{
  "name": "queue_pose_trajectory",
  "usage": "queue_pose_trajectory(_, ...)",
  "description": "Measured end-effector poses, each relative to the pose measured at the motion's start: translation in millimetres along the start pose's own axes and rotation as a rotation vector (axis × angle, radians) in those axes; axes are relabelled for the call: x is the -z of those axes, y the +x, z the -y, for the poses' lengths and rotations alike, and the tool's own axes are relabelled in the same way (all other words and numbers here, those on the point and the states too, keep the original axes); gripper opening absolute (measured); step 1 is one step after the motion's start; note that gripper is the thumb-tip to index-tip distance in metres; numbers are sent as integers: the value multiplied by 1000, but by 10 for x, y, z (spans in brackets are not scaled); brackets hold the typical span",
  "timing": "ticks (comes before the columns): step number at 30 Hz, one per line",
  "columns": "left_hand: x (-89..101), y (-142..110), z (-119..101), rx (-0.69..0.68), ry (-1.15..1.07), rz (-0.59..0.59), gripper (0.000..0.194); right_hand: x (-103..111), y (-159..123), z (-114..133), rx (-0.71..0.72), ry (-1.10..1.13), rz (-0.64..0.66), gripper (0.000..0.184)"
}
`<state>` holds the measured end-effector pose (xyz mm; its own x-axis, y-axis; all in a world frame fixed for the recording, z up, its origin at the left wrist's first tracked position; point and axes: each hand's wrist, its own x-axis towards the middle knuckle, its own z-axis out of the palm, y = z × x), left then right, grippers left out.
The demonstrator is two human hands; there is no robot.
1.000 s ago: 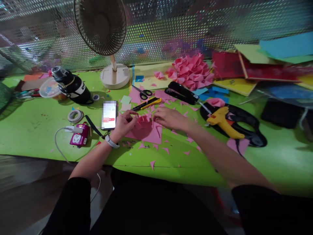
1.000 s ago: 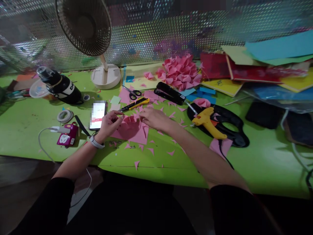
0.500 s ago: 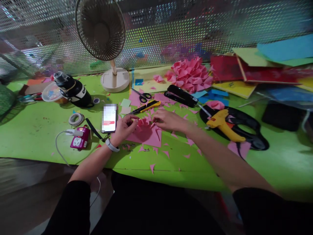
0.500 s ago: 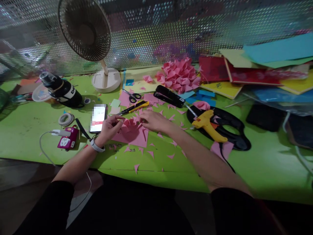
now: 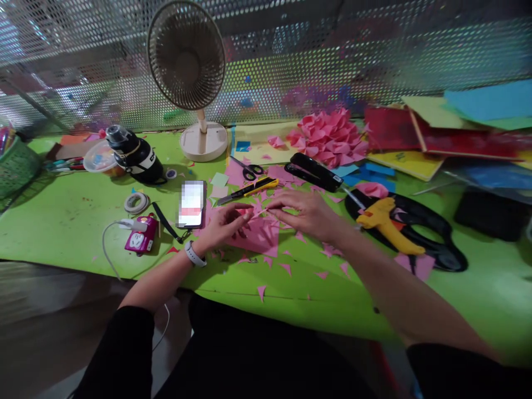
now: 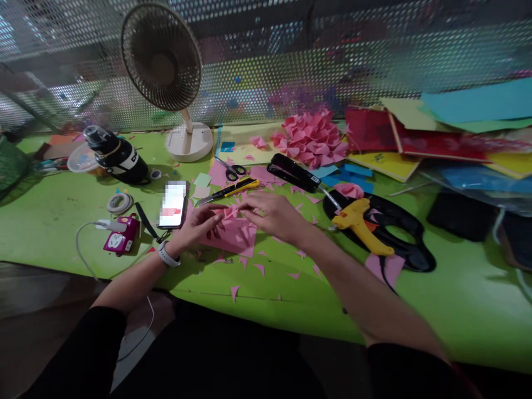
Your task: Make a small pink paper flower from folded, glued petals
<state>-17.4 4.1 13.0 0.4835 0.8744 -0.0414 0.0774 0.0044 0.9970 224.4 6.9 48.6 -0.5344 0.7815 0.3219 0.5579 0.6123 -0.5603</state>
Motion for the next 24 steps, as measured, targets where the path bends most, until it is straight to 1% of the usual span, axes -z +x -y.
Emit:
queue_pose_trajectory(1, -8, -8, -7, 16, 0, 34, 47, -31, -13, 17, 19, -35, -30, 19)
queue_pose_trajectory(2, -21, -18, -12, 20, -4, 35, 50, -67, -25, 29, 36, -80, -65, 19)
queue_pose_trajectory(3, -38, -29, -15, 7, -11, -4, 51, -106, -37, 39, 54, -134, -105, 19)
queue_pose_trajectory(5, -80, -58, -17, -52, -32, -135, 46, -181, -57, 60, 98, -258, -192, 19)
queue_pose_trajectory(6, -103, -74, -16, -73, -45, -181, 44, -216, -65, 74, 119, -328, -228, 19)
queue_pose_trajectory(7, -125, -90, -15, -69, -62, -190, 45, -251, -73, 92, 137, -402, -255, 19)
queue_pose_trajectory(8, -146, -104, -14, -35, -84, -158, 48, -285, -80, 112, 157, -476, -280, 19)
queue_pose_trajectory(10, -178, -123, -7, 80, -148, -61, 58, -351, -91, 157, 194, -607, -323, 19)
queue_pose_trajectory(12, -197, -125, 9, 177, -248, -38, 62, -411, -100, 202, 238, -692, -359, 18)
queue_pose_trajectory(15, -206, -101, 47, 266, -428, -94, 55, -478, -106, 254, 300, -745, -392, 16)
queue_pose_trajectory(18, -202, -69, 75, 305, -551, -149, 49, -521, -106, 284, 369, -747, -411, 15)
queue_pose_trajectory(21, -190, -58, 75, 273, -542, -190, 44, -551, -107, 297, 413, -750, -404, 13)
queue_pose_trajectory(23, -176, -66, 64, 197, -473, -200, 42, -550, -110, 295, 411, -696, -395, 13)
queue_pose_trajectory(24, -168, -74, 58, 151, -423, -186, 42, -539, -112, 292, 394, -639, -392, 15)
